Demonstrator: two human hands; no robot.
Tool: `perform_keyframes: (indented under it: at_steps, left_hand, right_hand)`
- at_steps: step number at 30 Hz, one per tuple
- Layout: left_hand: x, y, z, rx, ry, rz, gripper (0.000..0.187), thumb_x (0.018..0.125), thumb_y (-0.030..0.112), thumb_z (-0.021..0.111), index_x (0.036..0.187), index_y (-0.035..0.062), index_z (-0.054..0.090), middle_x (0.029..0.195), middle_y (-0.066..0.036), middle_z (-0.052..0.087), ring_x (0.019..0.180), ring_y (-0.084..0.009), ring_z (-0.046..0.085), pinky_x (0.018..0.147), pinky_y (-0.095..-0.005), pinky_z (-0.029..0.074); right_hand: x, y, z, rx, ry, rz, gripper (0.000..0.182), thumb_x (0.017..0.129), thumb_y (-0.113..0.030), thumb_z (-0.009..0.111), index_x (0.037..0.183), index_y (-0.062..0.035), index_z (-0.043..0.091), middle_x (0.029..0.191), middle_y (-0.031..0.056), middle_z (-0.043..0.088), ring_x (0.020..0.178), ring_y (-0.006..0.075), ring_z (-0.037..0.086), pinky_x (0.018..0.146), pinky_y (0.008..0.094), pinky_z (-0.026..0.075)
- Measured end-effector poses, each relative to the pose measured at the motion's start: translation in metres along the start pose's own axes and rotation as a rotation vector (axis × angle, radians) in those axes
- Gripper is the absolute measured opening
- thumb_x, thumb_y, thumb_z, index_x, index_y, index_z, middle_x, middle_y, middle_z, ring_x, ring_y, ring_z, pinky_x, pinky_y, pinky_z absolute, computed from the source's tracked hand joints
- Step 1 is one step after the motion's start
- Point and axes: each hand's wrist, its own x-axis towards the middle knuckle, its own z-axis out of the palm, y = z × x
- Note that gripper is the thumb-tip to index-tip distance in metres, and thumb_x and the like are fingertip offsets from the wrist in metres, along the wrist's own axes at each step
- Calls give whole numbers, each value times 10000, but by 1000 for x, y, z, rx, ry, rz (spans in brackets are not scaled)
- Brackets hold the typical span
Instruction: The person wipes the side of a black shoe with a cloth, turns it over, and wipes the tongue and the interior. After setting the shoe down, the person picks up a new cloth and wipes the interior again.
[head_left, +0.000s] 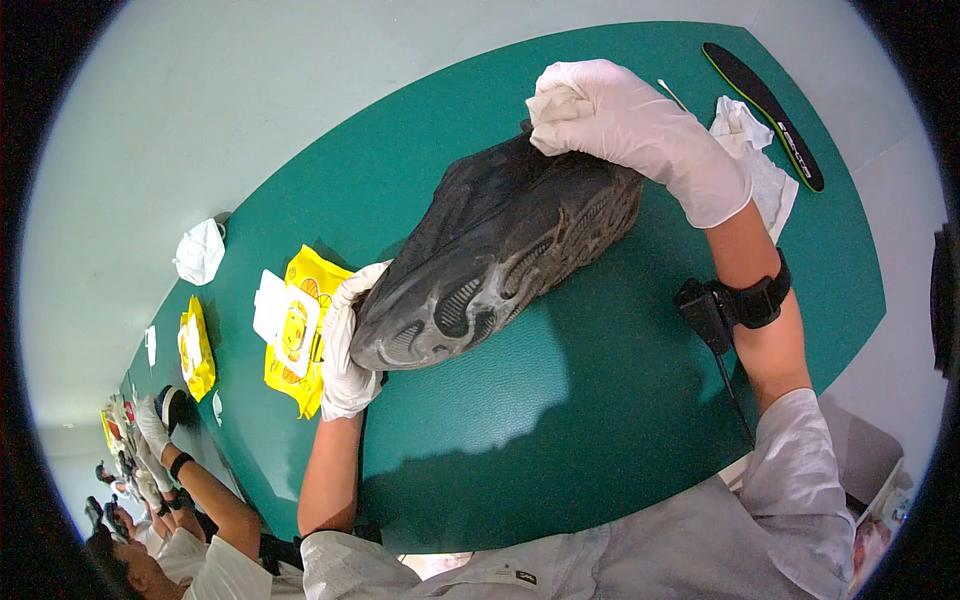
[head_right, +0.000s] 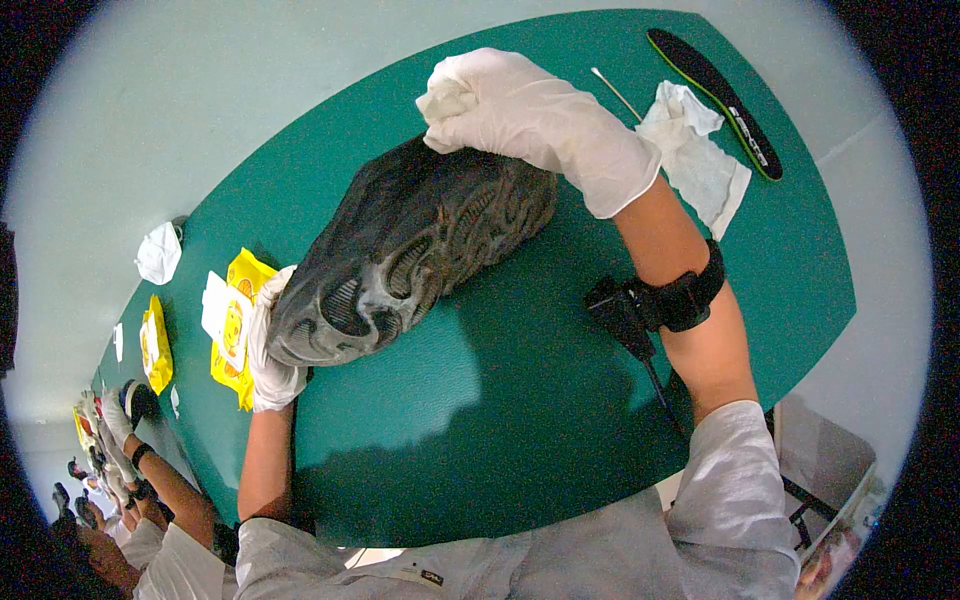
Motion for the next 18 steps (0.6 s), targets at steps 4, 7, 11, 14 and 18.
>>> perform_keyframes:
  at_steps: [4, 7, 11, 14, 18]
  left_hand:
    - [0, 0, 1, -15, -2, 6, 556, 1031, 451, 477, 1310, -23, 563, 1391, -178, 561, 1289, -281, 543, 1154, -434, 377]
    - [0, 0, 1, -11, -4, 4, 561, 1030, 456, 480, 1312, -22, 560, 1391, -178, 559, 1288, -281, 544, 1154, -435, 378]
    - [0, 1, 1, -7, -12, 8, 570, 1032, 465, 478, 1317, -24, 553, 1388, -176, 560, 1286, -278, 545, 1153, -432, 382]
    - [1, 1, 1, -11, -10, -11, 576, 1035, 471, 475, 1317, -25, 551, 1390, -177, 559, 1285, -275, 547, 1150, -429, 386]
    - [1, 3, 2, -4, -18, 5, 580, 1034, 476, 478, 1314, -26, 552, 1393, -178, 559, 1284, -273, 549, 1147, -427, 390]
  right_hand:
    - [0, 1, 1, -78, 91, -34, 304, 780, -269, 788, 878, -33, 623, 820, 137, 636, 761, 299, 580, 750, 391, 491]
    - [2, 5, 1, -32, 36, 7, 305, 779, -270, 784, 915, -38, 641, 850, 162, 643, 800, 318, 616, 763, 398, 500]
    - [2, 6, 0, -36, 20, 15, 319, 780, -275, 785, 968, -47, 667, 888, 164, 663, 835, 322, 637, 783, 388, 506]
    - [1, 5, 1, -33, 48, 0, 335, 779, -278, 789, 998, -49, 680, 909, 154, 678, 839, 312, 635, 796, 374, 506]
    - [1, 7, 2, 9, 45, 17, 345, 778, -270, 794, 1019, -47, 687, 913, 141, 688, 843, 276, 642, 805, 365, 507]
